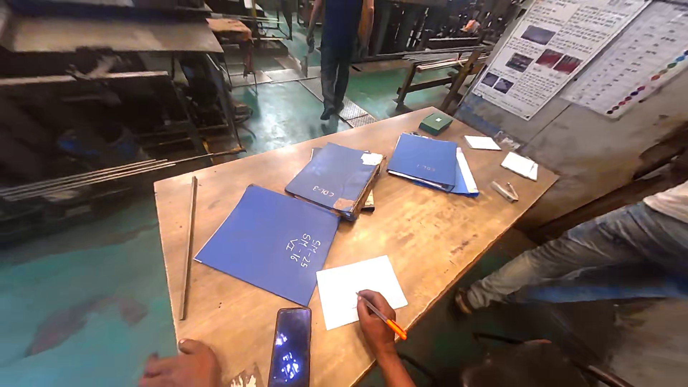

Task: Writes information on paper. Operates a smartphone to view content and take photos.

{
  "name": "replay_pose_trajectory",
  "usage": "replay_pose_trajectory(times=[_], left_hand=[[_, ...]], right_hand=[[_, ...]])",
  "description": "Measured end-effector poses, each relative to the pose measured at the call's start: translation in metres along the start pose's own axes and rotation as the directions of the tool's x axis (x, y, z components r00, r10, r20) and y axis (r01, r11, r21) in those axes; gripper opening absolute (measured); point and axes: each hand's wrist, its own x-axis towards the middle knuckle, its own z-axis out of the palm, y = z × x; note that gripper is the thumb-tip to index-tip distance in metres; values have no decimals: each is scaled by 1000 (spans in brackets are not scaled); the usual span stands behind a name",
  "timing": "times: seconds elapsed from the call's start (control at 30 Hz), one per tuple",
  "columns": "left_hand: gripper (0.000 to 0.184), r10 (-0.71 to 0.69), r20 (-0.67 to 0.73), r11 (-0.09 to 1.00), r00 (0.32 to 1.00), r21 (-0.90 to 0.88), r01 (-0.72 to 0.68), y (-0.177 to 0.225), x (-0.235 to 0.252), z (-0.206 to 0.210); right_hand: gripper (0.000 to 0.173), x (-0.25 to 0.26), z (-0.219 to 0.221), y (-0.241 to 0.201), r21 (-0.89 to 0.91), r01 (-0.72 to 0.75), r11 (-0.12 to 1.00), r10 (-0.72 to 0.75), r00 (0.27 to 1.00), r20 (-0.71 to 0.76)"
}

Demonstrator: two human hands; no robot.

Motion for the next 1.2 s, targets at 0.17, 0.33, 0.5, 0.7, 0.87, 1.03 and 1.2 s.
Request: replay_pose_trajectory(times=[0.17, 0.33, 0.5, 0.7, 0.87, 1.03, 1.2], left_hand=[[45, 608, 59, 772, 792, -276, -573, 73, 6, -30], [35, 947, 291, 256, 136, -425, -868, 126, -69, -21], [44, 789, 523, 1, -323, -527, -850, 127, -135, -10], [54, 685, 620, -64, -384, -473, -879, 123, -131, -4], [55, 656, 662, -75, -361, -419, -905, 125, -137, -14], [63, 623, 702, -64, -345, -394, -917, 125, -140, -16], [75, 613, 713, -64, -340, -384, -921, 123, -142, -18]], right_hand=[[14, 1, 0, -4, -30, -19, 999, 18, 999, -35], [14, 3, -4, -8, -1, -87, 996, 87, 996, -27], [12, 4, -8, -6, 42, -108, 993, 107, 994, 10], [14, 2, -1, -7, -134, -29, 991, 24, 999, -40], [14, 3, -1, -6, -194, -15, 981, 4, 998, -58], [13, 3, -1, -7, -179, -37, 983, 29, 999, -46], [13, 3, 0, -7, -178, -48, 983, 41, 998, -44]])
